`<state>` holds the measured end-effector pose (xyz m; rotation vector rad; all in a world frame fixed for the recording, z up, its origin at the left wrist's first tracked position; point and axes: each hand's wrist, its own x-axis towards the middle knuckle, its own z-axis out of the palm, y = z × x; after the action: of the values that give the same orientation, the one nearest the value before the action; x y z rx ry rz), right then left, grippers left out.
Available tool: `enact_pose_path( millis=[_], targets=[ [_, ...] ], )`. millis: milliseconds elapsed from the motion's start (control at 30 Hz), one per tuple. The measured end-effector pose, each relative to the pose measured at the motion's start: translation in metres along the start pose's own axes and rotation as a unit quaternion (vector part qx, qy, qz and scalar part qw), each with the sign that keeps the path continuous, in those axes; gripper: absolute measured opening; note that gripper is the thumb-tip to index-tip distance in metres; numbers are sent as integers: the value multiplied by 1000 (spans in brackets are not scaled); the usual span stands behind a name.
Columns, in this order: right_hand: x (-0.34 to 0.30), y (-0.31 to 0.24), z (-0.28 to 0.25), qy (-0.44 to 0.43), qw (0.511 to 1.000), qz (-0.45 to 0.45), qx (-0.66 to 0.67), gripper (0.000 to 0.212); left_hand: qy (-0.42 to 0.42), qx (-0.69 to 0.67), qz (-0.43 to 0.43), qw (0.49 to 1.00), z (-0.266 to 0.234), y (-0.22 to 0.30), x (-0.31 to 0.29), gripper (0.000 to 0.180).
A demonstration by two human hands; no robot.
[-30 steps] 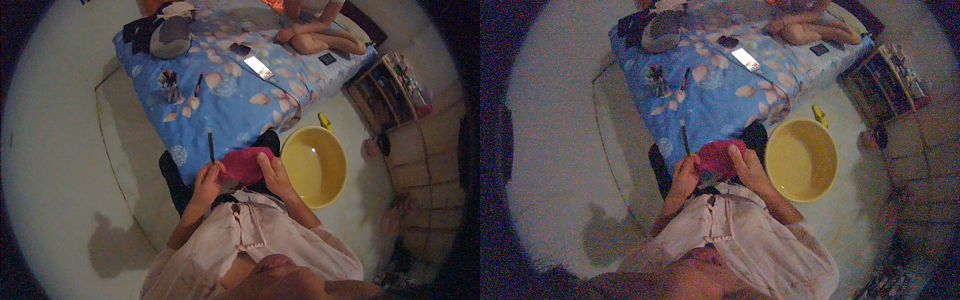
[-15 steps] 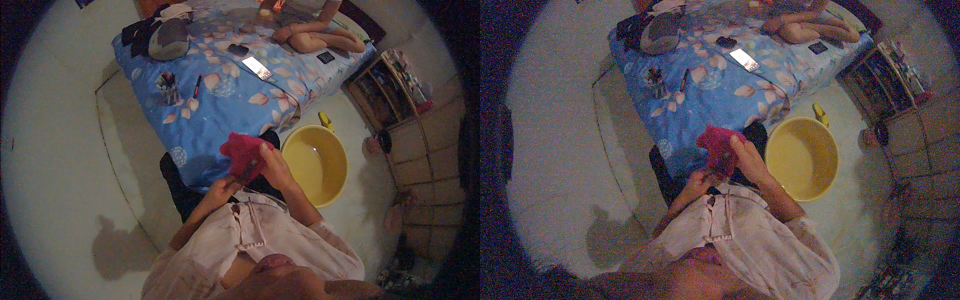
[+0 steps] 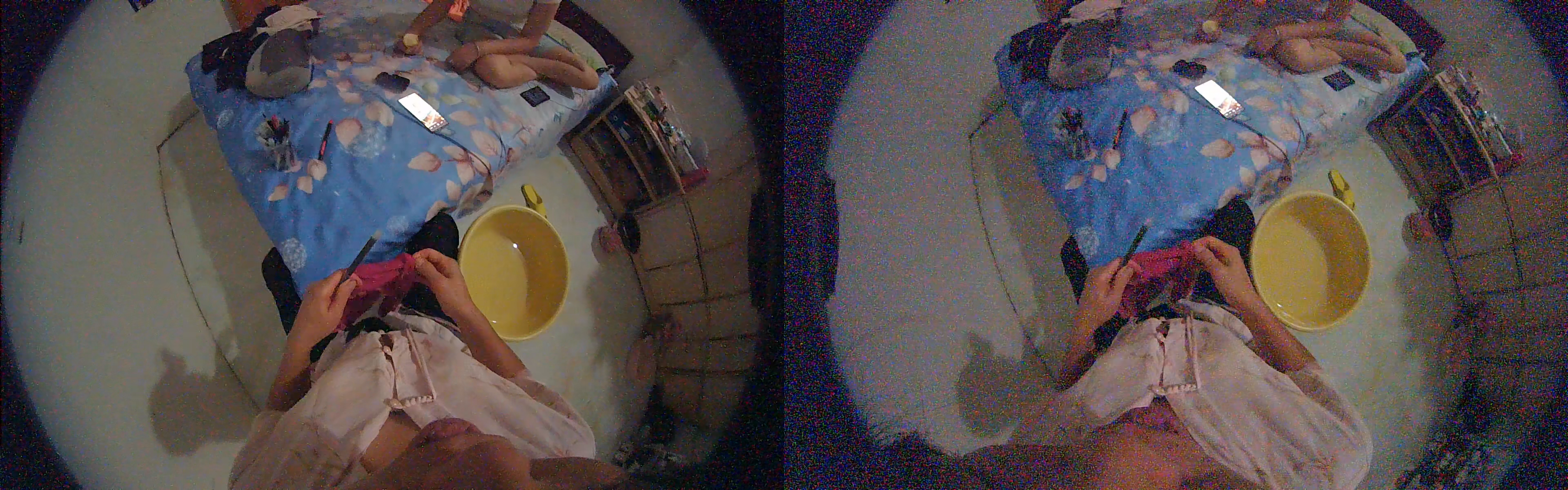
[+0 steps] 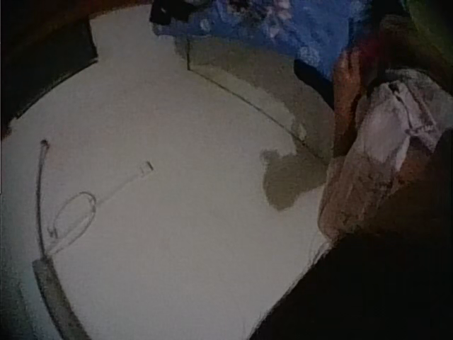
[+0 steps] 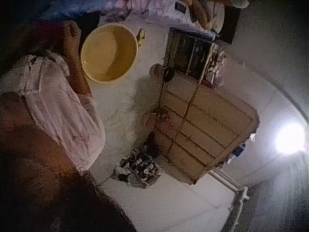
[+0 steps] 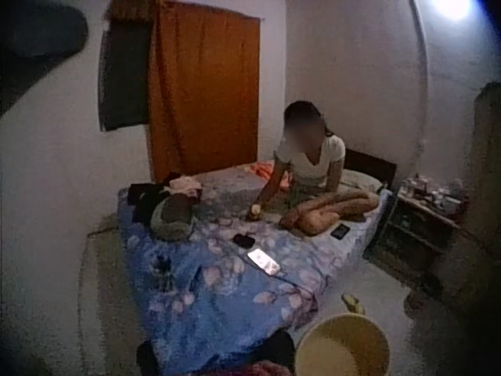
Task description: The person sits on the floor and wipes a pen with a pink cloth. They repeatedly rub the pen's body and cap, occasionally placing it on the bed and picking it up again. A child sits on the bed nearby, eating fruit.
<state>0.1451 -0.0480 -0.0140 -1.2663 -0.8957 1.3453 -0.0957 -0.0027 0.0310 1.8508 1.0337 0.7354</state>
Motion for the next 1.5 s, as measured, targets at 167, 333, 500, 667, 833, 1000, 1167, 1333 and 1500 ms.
enact_pose_path(
  millis=[167, 333, 500, 667, 833, 1000, 1167, 1333, 1500],
  targets=[
    [-4, -1, 14, -3, 998, -6, 63, 22, -9, -60, -17, 998, -4, 3, 0, 20],
    [-16, -20, 47, -58, 995, -69, -32, 23, -18, -57, 61, 996, 4, 12, 4, 19],
    [-11, -16, 21, -50, 986, -64, -145, 17, 9, 110, 119, 987, 3, 19, 9, 19],
    [-15, -21, 16, 6, 959, -107, -261, 21, -23, 133, 20, 991, 3, 17, 8, 24],
    [-20, -33, 15, -8, 935, -81, -344, 20, -56, 97, -74, 991, -11, 24, 8, 26],
    [-20, -31, -2, -165, 842, -239, -454, 17, -32, -1, -106, 994, -29, 36, 18, 26],
    [-17, -52, -10, -233, 949, -150, -150, 23, 22, 17, 31, 999, -26, 46, 41, 21],
    [-16, -15, 16, -142, 777, 224, 570, 41, -23, -50, 19, 998, -3, 40, 76, 26],
    [-31, 11, 46, -198, 824, 191, 495, 46, -29, -51, -11, 998, 31, -3, 79, 28]
  ],
)
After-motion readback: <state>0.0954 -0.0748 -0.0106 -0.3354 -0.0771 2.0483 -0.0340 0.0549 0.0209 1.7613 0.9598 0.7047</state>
